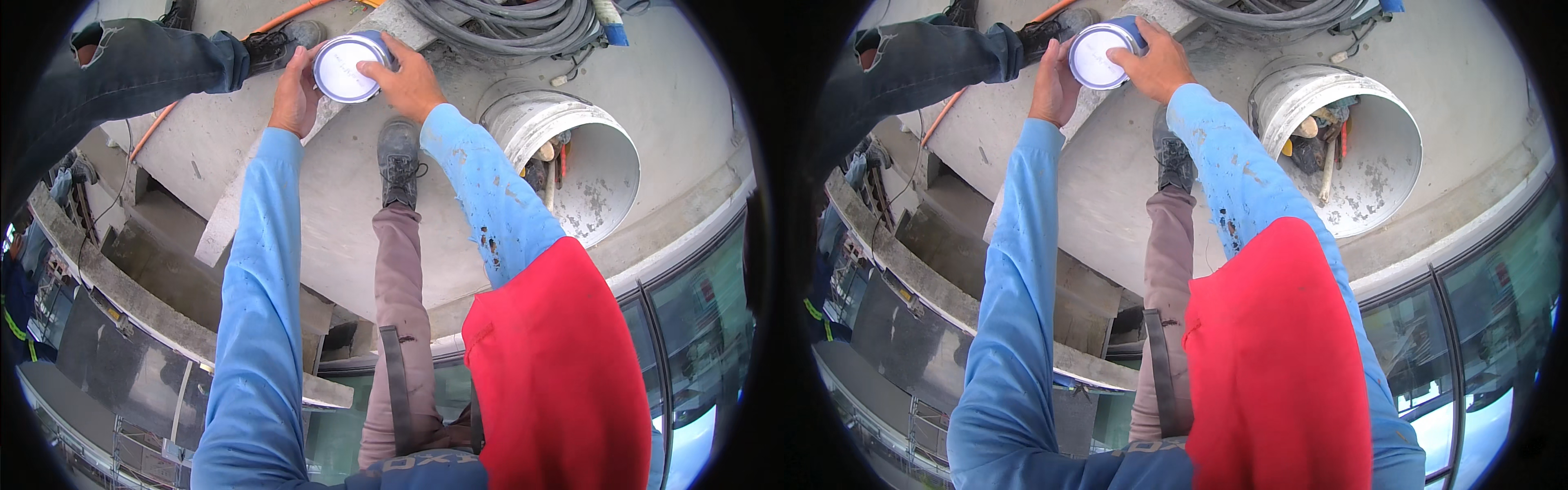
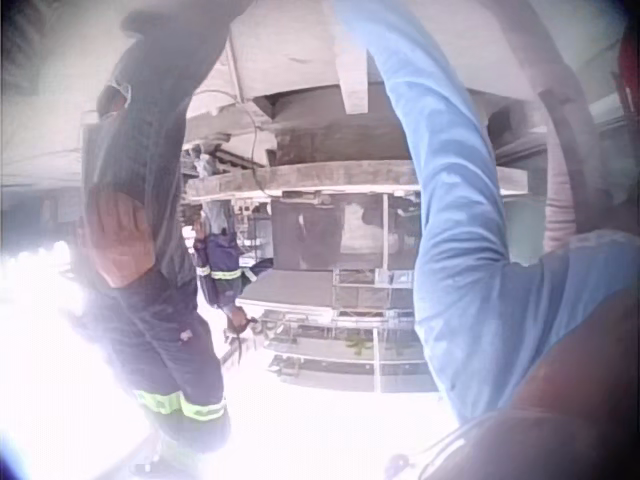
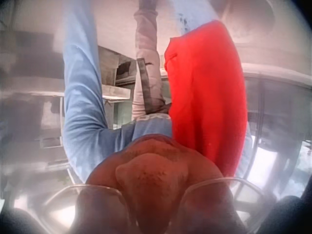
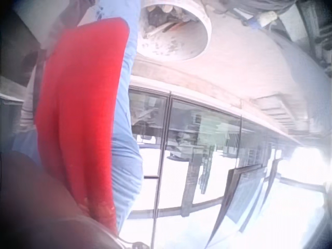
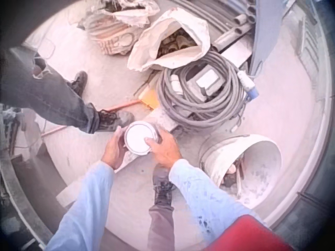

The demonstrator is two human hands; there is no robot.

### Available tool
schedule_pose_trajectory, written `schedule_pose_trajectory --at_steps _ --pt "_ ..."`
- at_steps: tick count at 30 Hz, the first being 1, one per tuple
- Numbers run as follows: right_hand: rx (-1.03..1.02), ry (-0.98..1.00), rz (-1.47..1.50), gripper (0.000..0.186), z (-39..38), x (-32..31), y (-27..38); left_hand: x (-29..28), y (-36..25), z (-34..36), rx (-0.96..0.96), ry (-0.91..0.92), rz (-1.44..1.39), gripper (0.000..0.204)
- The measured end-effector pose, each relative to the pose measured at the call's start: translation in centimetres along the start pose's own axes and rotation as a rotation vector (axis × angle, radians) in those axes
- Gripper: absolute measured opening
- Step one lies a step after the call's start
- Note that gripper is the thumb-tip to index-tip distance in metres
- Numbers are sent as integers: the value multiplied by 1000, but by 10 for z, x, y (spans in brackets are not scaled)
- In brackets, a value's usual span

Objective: The person lifts and positions large stone slabs onto a curved concrete ledge, aligns them, and applies tape along the seams. They retrieve tape and tools from a bucket and continue fitting additional slabs with assistance from a coworker.

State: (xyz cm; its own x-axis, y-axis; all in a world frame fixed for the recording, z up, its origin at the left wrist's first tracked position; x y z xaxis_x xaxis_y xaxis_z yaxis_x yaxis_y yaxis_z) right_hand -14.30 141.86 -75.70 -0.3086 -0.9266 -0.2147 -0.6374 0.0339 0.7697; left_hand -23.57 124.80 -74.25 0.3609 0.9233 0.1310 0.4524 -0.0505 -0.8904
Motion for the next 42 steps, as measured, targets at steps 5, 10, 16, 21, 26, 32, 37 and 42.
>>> schedule_pose_trajectory --at_steps 5,10,16,21,26,32,37,42 --pt "40 8 -131 92 4 -20 6 8 -6 -12 2 -28 -24 76" --pt "144 51 -526 104 -6 -29 50 0 4 -53 -93 -55 -143 80" --pt "267 132 -620 85 -2 -12 77 9 -3 -50 -117 -128 3 64" --pt "250 39 -795 79 -3 -4 78 6 4 -44 -41 -164 426 49" --pt "217 -38 -872 77 -9 -4 78 16 -10 -51 -35 -232 531 43" --pt "292 -27 -906 86 -14 -14 77 20 -2 -38 -78 -140 579 45" --pt "223 -90 -635 113 -67 -9 85 26 -4 -56 -172 -408 329 68" --pt "83 -148 -138 83 -209 -113 51 79 -11 -139 53 -397 450 71"
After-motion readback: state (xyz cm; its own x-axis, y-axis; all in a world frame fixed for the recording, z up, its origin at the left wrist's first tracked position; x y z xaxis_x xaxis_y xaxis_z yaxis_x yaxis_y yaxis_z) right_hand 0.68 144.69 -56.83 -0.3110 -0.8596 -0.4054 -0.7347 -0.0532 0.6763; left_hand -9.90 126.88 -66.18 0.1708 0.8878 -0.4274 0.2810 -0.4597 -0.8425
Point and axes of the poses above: each hand's wrist, its own z-axis towards the middle knuckle, its own x-axis out of the palm, y = z × x, the point moved 3 cm from there along z, towards the middle knuckle, and after that the axes turned 14 degrees about x, right-handed, at the moved point
